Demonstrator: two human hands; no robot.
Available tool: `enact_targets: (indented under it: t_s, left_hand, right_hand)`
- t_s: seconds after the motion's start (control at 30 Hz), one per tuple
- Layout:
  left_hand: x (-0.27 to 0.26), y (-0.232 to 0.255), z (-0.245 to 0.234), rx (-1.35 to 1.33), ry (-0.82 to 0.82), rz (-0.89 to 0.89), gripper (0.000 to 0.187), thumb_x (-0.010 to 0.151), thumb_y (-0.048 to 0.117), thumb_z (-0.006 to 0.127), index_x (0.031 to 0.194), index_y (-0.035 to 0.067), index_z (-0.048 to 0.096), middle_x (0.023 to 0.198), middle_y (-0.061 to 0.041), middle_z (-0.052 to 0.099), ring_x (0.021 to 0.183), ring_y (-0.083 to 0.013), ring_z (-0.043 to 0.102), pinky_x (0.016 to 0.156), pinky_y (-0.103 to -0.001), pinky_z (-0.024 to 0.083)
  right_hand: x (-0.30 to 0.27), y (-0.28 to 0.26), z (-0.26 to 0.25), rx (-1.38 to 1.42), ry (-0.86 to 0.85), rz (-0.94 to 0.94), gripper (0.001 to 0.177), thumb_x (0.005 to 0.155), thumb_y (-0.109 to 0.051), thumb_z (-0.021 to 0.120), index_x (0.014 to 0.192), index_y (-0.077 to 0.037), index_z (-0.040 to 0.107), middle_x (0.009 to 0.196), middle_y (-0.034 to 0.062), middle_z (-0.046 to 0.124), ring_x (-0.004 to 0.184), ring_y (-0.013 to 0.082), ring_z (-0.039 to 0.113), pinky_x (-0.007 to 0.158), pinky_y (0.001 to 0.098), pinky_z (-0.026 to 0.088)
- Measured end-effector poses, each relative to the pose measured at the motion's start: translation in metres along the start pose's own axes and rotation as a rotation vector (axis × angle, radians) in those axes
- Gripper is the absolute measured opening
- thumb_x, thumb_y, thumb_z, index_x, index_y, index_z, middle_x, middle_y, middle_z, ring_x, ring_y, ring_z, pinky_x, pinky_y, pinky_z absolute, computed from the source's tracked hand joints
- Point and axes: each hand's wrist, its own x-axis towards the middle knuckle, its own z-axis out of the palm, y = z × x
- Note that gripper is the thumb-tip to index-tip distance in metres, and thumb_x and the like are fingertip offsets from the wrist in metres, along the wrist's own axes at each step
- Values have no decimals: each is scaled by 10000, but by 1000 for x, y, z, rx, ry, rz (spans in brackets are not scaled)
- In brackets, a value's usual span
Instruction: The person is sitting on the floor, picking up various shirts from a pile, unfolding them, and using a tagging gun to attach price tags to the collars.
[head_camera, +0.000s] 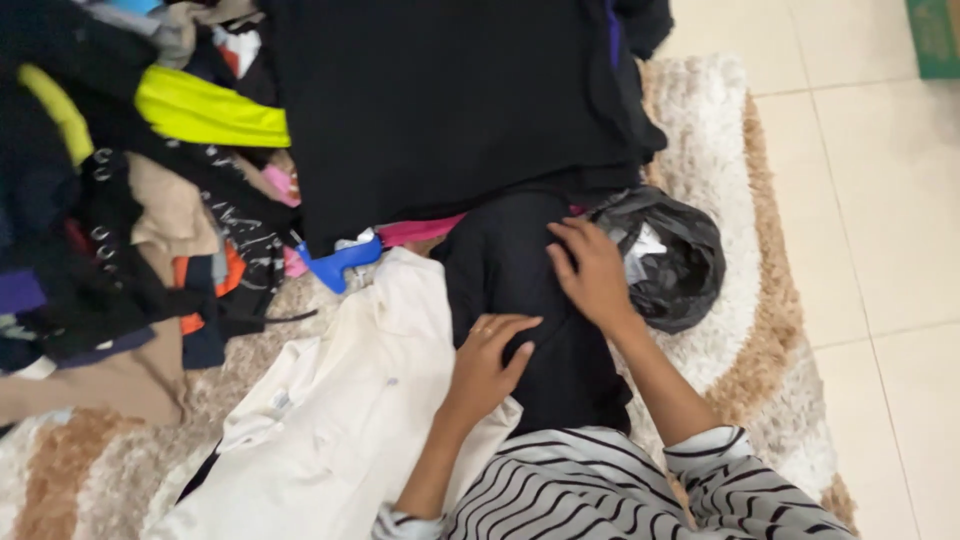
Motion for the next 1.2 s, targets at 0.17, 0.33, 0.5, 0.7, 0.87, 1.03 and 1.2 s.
enact_targets:
  t_s: [0.17,0.33,0.5,0.7,0.87,1.03,1.2]
  left_hand:
    - [56,9,63,247,-30,150,280,951,138,639,1222,151,712,1164,-61,670,1173,-270,535,996,-438,433]
    - [91,3,129,557,-182,260,354,858,146,743,1208,115,704,1356,-132,626,1425,-305,437,1195,-503,289]
    - [105,-12,161,887,-521,173,427,972,334,620,1344,126,626,1506,-144,524,1494,-317,346,1272,-509,157]
    - [92,-38,170,744,-386,220,324,928,212,651,1217,68,679,1333,-195,625,1399,-340,470,1259,-502,206]
    - [87,-48,169,617,-277,263,292,912,164,683,1173,35,691,1232,-213,654,1327,-348,532,1246,-492,242]
    - [85,-52,168,579,-260,262,342,849,171,756,1160,39,704,1184,-198,679,1298,-324,555,1253,-470,234]
    - [84,-44,159,531,-246,239,263,890,98,700,1140,19,716,1128,-189,707,1256,-295,593,1259,-438,236]
  right_hand:
    - [-49,113,10,-138,14,547,150,921,-113,684,1043,-168,752,928,63,684,916,310,716,788,420,562]
    - [-80,186,23,-157,60,773,177,878,-92,722,1047,-118,766,891,79,689,889,310,727,728,417,576]
    - [-74,187,18,-2,126,982,361,942,-227,731,1193,30,706,965,229,733,981,455,704,805,552,560]
    - [-97,253,55,74,179,1149,186,884,-269,768,954,-97,767,764,84,740,574,245,713,539,374,542]
    - [-78,192,7,231,267,1068,124,882,-117,704,946,-24,757,726,136,724,529,236,697,434,315,537]
    - [-75,174,-17,-1,220,977,92,878,-164,753,943,-134,811,767,135,742,750,367,729,572,449,569]
    - [-69,162,-34,-188,174,808,121,896,-85,703,927,-4,787,777,212,727,800,457,718,675,524,577]
